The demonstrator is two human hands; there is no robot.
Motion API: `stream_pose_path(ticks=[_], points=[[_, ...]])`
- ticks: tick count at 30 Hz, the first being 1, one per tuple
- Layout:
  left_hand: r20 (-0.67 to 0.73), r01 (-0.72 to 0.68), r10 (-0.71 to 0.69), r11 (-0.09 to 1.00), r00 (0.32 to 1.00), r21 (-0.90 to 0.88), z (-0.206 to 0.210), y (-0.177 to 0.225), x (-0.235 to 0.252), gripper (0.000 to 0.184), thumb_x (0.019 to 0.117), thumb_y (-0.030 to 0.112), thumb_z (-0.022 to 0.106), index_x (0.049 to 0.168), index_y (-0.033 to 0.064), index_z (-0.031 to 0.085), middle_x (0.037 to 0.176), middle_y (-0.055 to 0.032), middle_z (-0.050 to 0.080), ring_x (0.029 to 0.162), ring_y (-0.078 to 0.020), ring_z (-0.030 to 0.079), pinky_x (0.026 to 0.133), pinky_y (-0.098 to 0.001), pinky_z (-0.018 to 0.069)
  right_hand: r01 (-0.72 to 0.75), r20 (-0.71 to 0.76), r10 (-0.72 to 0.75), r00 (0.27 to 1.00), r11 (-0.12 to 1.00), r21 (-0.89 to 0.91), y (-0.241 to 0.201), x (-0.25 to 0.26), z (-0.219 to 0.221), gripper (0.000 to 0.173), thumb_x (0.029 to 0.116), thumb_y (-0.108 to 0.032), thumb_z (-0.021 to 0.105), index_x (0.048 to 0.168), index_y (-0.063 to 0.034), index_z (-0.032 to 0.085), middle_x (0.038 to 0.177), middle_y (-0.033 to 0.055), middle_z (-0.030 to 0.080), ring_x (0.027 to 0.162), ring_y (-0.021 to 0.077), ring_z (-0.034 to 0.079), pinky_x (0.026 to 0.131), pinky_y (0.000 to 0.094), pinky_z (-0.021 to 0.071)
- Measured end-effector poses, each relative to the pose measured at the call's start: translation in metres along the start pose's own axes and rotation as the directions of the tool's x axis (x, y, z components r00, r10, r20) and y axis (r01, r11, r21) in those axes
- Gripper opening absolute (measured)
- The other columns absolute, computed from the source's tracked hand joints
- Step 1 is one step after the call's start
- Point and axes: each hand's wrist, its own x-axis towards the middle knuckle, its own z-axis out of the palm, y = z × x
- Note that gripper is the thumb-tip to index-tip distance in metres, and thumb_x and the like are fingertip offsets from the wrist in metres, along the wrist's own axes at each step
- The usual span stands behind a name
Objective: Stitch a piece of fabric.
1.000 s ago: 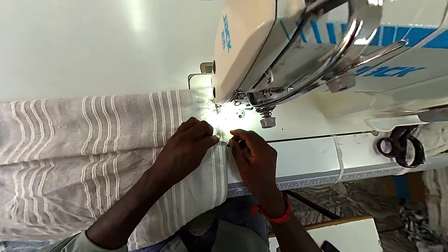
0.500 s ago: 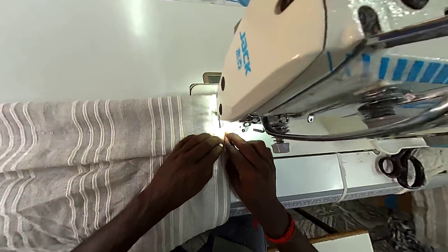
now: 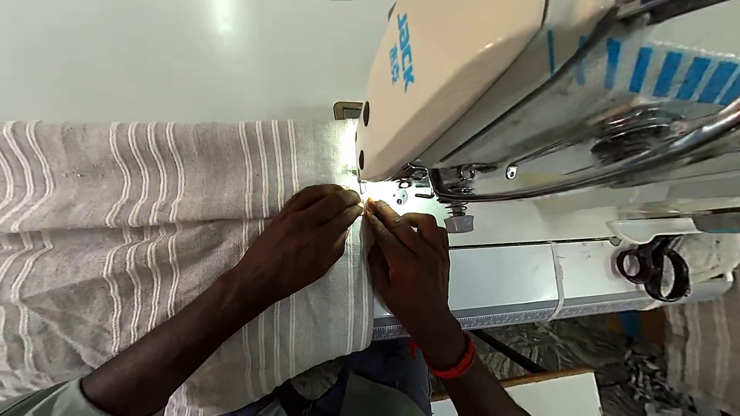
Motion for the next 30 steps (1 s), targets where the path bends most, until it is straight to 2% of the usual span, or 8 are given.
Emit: stream_pose_path(ticks=[3,5,9,11,13,18,23,30], points=[[0.002,0.011,-0.011,1.0,1.0,-0.007,0.001,-0.002,0.003,0.031,0.0992,0.013,0.054,0.123,0.0039,0.072,0.128,-0.0101,0.069,0.128,-0.0258,0.059,0.116,-0.0393,0.0405,0.013,0.012,-0.013,1.0,1.0,0.024,0.003,-0.001,0.0,0.034,0.1012,-0.017,0.053,0.127,-0.0118,0.073,0.141,0.0008,0.064,0.115,0.0228,0.061,0.091,0.0413,0.044],[0.002,0.014,-0.014,1.0,1.0,-0.012,0.0,-0.003,0.004,0.031,0.0998,0.013,0.054,0.124,0.0043,0.072,0.129,-0.0096,0.068,0.129,-0.0249,0.059,0.117,-0.0408,0.0391,0.034,-0.019,-0.033,0.999,0.996,0.079,0.005,-0.002,0.001,0.031,0.1007,-0.016,0.054,0.122,-0.0101,0.076,0.137,0.0027,0.067,0.114,0.0221,0.062,0.092,0.0405,0.0445],[-0.002,0.014,-0.014,1.0,1.0,-0.02,0.0,-0.007,0.006,0.031,0.0991,0.013,0.055,0.123,0.0047,0.072,0.128,-0.009,0.068,0.129,-0.0235,0.059,0.118,-0.0429,0.038,0.01,-0.021,-0.009,1.0,1.0,0.024,0.001,-0.002,0.002,0.03,0.1013,-0.019,0.056,0.121,-0.0125,0.077,0.137,0.0004,0.067,0.115,0.0221,0.061,0.093,0.0425,0.0433],[-0.006,0.012,-0.012,1.0,1.0,-0.017,0.0,-0.009,0.008,0.031,0.0987,0.013,0.055,0.123,0.0052,0.072,0.127,-0.0085,0.069,0.128,-0.0233,0.06,0.118,-0.0438,0.0377,0.026,0.002,-0.026,1.0,0.998,0.057,0.004,-0.002,0.002,0.032,0.1022,-0.023,0.055,0.124,-0.0123,0.075,0.14,0.0012,0.065,0.121,0.022,0.06,0.099,0.0426,0.0424],[0.0,0.014,-0.014,1.0,1.0,-0.01,-0.001,-0.01,0.008,0.031,0.0992,0.013,0.054,0.123,0.0058,0.072,0.129,-0.008,0.068,0.13,-0.0233,0.059,0.119,-0.0452,0.0374,0.047,-0.001,-0.047,0.999,0.993,0.107,0.008,-0.004,0.002,0.031,0.1018,-0.025,0.056,0.121,-0.0114,0.076,0.137,0.0028,0.067,0.124,0.022,0.06,0.104,0.0429,0.0426],[0.008,0.01,-0.01,1.0,1.0,0.006,0.0,-0.012,0.009,0.031,0.0994,0.017,0.055,0.123,0.0065,0.072,0.132,-0.0074,0.068,0.131,-0.0236,0.058,0.119,-0.0461,0.0372,0.036,-0.005,-0.036,0.999,0.999,0.03,0.006,-0.004,0.003,0.031,0.1018,-0.029,0.057,0.12,-0.014,0.077,0.135,0.0001,0.068,0.124,0.0221,0.059,0.105,0.044,0.0411],[-0.005,-0.005,0.005,1.0,1.0,-0.012,0.001,-0.018,0.009,0.033,0.0991,0.028,0.061,0.121,0.0068,0.073,0.131,-0.007,0.069,0.132,-0.0238,0.058,0.119,-0.0469,0.0367,0.091,-0.065,-0.087,0.994,0.993,0.071,0.006,-0.005,0.002,0.024,0.0999,-0.025,0.061,0.111,-0.0123,0.079,0.124,0.0021,0.072,0.116,0.0222,0.063,0.1,0.0421,0.0475],[-0.021,-0.021,0.02,0.999,1.0,-0.035,0.001,-0.026,0.013,0.038,0.0978,0.036,0.064,0.122,0.0078,0.074,0.13,-0.0065,0.07,0.131,-0.0224,0.06,0.12,-0.0467,0.0367,0.108,-0.061,-0.103,0.993,0.99,0.089,0.008,-0.005,0.004,0.025,0.1001,-0.027,0.061,0.111,-0.0128,0.079,0.125,0.0008,0.072,0.117,0.0217,0.063,0.101,0.0412,0.0472]])
